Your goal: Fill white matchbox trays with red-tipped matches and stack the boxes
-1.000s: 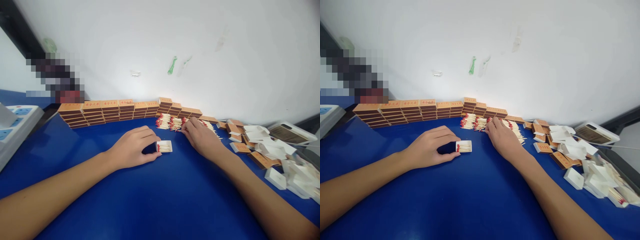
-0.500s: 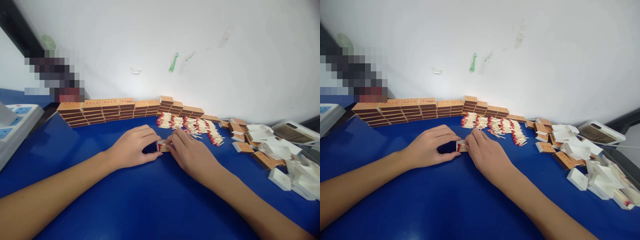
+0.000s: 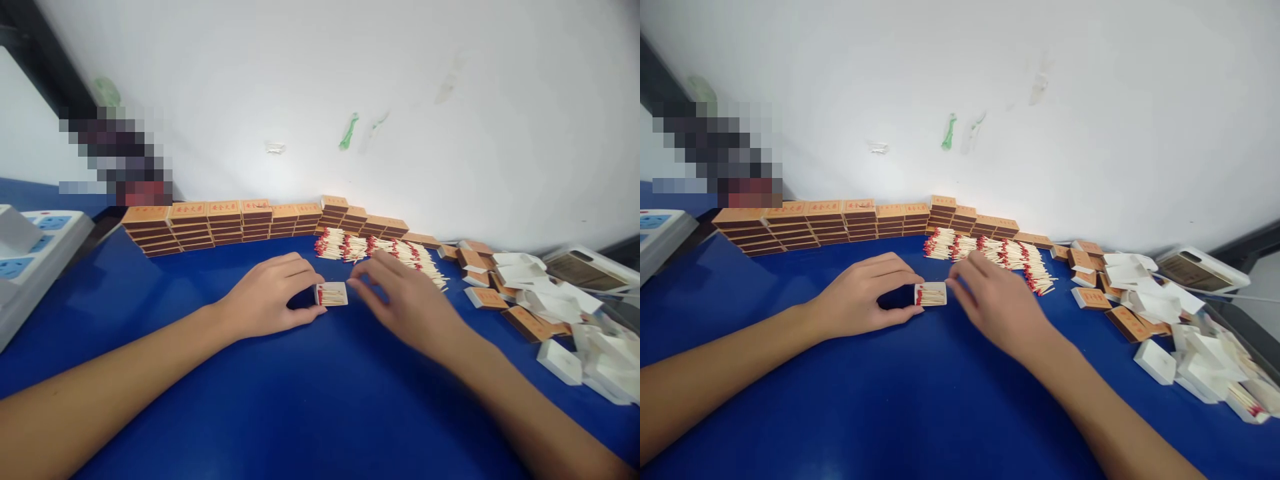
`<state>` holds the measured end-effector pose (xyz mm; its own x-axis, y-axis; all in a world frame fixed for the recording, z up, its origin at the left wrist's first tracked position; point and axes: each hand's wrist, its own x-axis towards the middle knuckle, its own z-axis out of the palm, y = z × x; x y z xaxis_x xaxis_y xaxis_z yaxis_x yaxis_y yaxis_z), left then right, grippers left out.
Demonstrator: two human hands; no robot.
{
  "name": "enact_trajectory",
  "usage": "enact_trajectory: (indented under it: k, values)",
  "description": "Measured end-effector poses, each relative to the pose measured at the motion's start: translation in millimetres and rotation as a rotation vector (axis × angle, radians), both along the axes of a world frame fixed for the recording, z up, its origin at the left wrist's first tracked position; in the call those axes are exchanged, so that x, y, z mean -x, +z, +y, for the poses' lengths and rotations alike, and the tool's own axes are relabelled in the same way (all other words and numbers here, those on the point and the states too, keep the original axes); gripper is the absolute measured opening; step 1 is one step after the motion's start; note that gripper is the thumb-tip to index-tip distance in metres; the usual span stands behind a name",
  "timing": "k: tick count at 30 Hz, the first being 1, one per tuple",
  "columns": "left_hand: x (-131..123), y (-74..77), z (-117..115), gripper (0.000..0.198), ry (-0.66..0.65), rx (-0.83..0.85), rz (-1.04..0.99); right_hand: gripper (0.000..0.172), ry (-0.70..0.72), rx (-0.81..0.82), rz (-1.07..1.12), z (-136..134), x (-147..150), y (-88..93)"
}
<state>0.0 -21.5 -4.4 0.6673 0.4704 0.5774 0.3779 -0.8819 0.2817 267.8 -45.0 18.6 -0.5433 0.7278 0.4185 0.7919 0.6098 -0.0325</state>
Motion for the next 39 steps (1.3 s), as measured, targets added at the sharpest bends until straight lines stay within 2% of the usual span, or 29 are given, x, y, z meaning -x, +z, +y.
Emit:
enact_trajectory:
  k: [4, 6, 9, 12, 17, 28, 32, 39]
  values:
    - [1.4, -1.2, -0.3, 0.021, 0.001, -0.004, -0.002, 0.021, -0.253, 0.086, -0.083, 20.0, -47.8, 8.0]
    - [1.7, -1.4, -0.2, 0.022, 0.001, -0.004, 0.0, 0.022, -0.305, 0.172, -0.138, 27.9, -64.5, 9.4]
    - [1.7, -1.1, 0.2, 0.022, -0.003, -0.007, 0.002, 0.026, -0.328, 0.246, -0.137, 32.8, -71.5, 9.4]
    - [1.6, -1.0, 0.4, 0.023, -0.008, -0.011, 0.003, 0.028, -0.317, 0.267, -0.12, 32.9, -65.5, 7.5]
    - [1.5, -1.1, 0.1, 0.023, -0.009, -0.014, 0.002, 0.021, -0.266, 0.329, -0.074, 33.9, -60.6, 3.4]
    - [1.5, 0.2, -0.2, 0.021, 0.0, 0.007, 0.012, 0.02, -0.239, 0.444, -0.037, 37.1, -75.9, 11.9]
    - [1.4, 0.0, -0.5, 0.021, -0.002, -0.005, 0.006, 0.023, -0.236, 0.426, -0.01, 38.4, -78.5, 10.9]
    - [1.7, -1.0, -0.1, 0.022, -0.006, -0.01, 0.01, 0.023, -0.181, 0.427, 0.014, 35.2, -62.3, 12.1]
